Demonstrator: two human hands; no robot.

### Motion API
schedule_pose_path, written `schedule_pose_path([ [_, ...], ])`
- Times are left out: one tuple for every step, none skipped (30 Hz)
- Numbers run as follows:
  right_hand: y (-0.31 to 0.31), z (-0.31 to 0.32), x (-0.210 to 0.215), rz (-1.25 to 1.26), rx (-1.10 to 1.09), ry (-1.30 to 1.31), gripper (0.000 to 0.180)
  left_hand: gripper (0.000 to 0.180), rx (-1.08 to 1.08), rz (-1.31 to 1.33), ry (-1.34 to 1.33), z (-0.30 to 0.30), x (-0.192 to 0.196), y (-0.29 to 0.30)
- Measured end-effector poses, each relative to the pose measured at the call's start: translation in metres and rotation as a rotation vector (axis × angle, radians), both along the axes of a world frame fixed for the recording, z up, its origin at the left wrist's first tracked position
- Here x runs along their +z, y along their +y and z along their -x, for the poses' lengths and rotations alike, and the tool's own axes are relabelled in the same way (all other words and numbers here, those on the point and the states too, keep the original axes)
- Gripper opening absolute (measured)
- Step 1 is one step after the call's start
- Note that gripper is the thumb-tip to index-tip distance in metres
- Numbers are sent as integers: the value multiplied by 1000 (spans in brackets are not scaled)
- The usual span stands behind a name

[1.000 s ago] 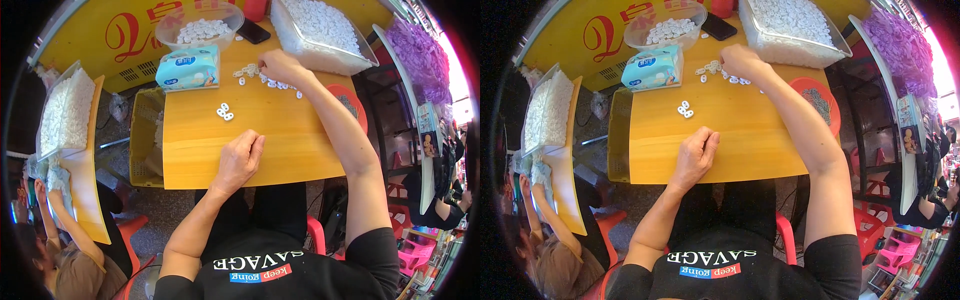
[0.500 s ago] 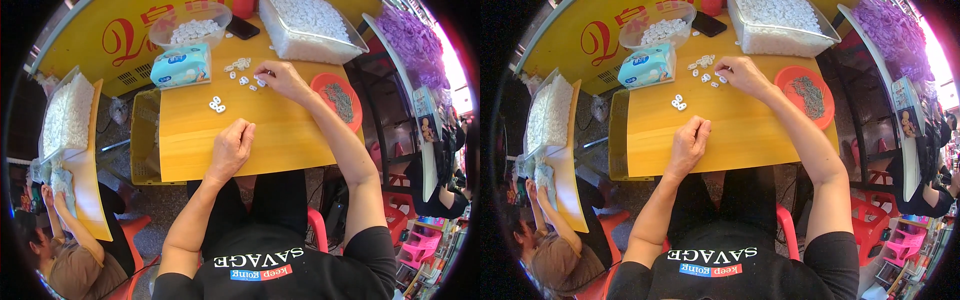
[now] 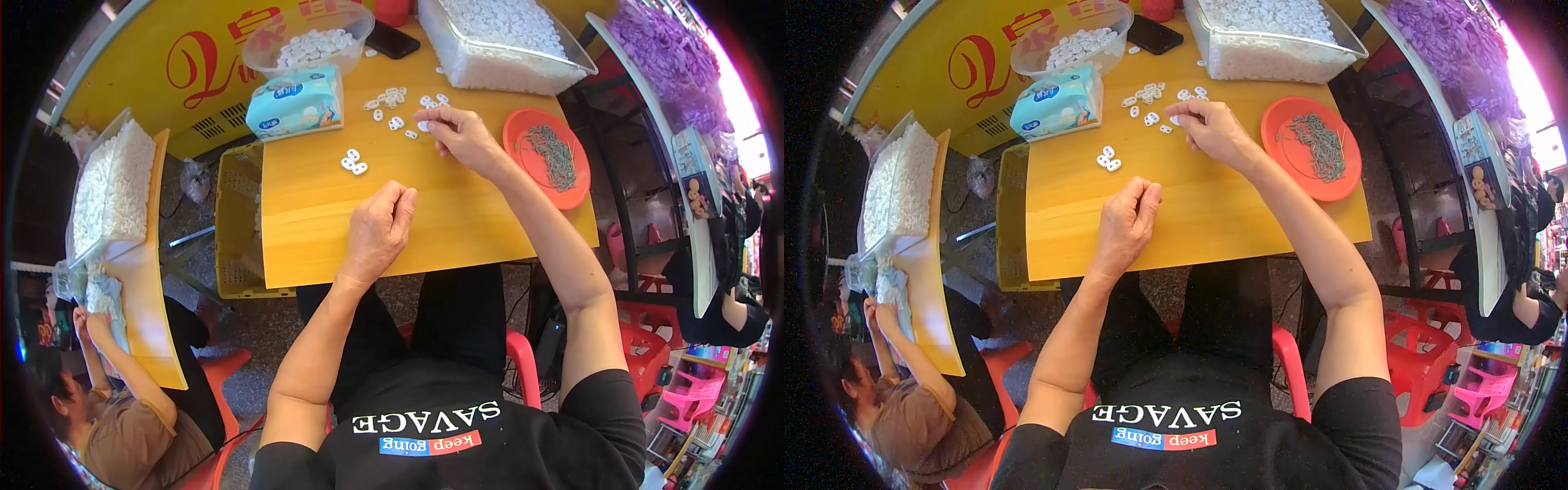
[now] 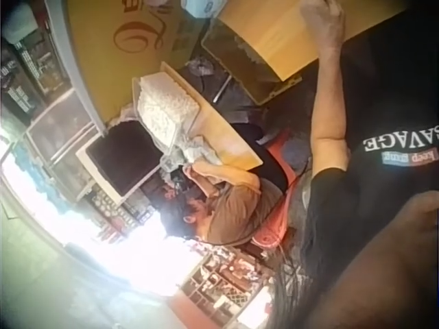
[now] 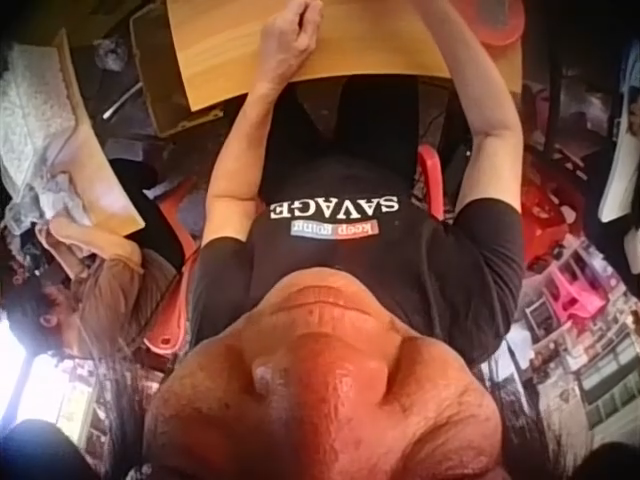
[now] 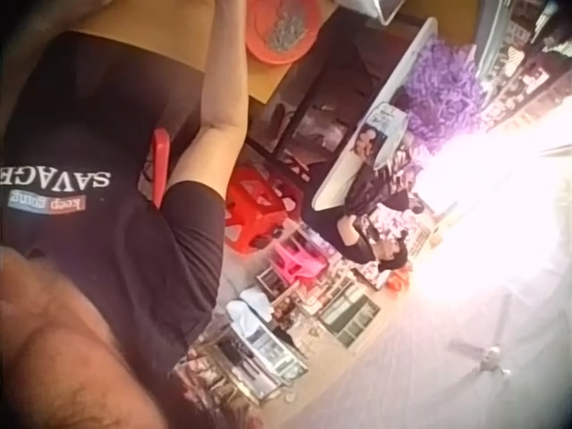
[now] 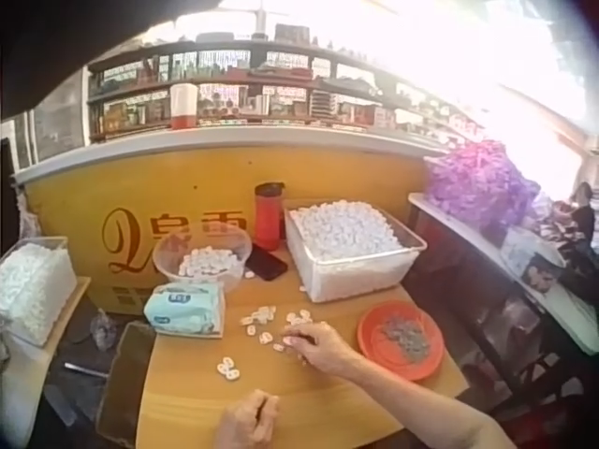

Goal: Assembling small white plastic components by inserting metal pins or links into them by hand.

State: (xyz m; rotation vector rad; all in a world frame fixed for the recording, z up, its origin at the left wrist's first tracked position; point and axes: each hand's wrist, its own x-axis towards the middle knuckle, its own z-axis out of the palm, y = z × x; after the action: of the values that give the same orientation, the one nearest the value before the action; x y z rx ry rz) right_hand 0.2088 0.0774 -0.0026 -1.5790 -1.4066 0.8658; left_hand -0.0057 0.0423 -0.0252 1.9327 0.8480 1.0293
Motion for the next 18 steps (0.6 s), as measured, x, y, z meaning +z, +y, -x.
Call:
schedule_pose_path([
  [-2, 0, 1, 30, 7, 53, 21, 21, -4, 0, -1, -1, -1, 0],
  [-3, -1, 1, 60, 14, 106, 23, 21, -5, -2, -8, -1, -1, 0],
  [-4, -1, -1, 61, 11, 106, 23, 21, -5, -4, -16, -2, -2, 0],
  [-4, -2, -2, 66, 8, 158, 23, 21, -8, -3, -16, -2, -2, 0],
  [-5, -3, -4, 72, 6, 211, 24, 21, -9, -9, -24, -3, -2, 0],
  [-7, -4, -6, 73, 3, 210, 24, 22, -9, -16, -33, -4, -2, 0],
  [-9, -2, -6, 77, -18, 258, 24, 22, -10, -15, -32, -3, -2, 0],
  [-11, -1, -6, 81, -39, 306, 24, 20, -26, 28, -12, -1, -3, 1],
  [-15, -2, -5, 83, -42, 307, 24, 18, -42, 71, 8, 0, -4, 1],
  [-19, -1, -4, 92, -26, 374, 24, 18, -44, 74, 10, 0, -4, 1],
  [-23, -1, -3, 101, -12, 441, 25, 16, -26, 203, -103, -1, -3, 0],
  [-27, 1, -2, 106, -15, 444, 25, 14, -7, 333, -215, -1, -3, 0],
  [-32, 4, -2, 113, 9, 527, 25, 14, -6, 340, -211, -1, -1, 0],
  [-37, 7, -2, 120, 34, 611, 25, 15, -11, 385, -247, 0, 1, 1],
  [-41, 11, 0, 128, 31, 617, 25, 17, -15, 430, -283, 0, 3, 3],
  [-46, 15, 4, 128, 52, 621, 26, 19, -36, 428, -245, 1, 5, 5],
  [-50, 18, 6, 128, 74, 625, 27, 19, -36, 438, -238, -1, 7, 6],
  [-54, 20, 7, 136, 68, 632, 27, 19, -56, 449, -266, -3, 10, 7],
])
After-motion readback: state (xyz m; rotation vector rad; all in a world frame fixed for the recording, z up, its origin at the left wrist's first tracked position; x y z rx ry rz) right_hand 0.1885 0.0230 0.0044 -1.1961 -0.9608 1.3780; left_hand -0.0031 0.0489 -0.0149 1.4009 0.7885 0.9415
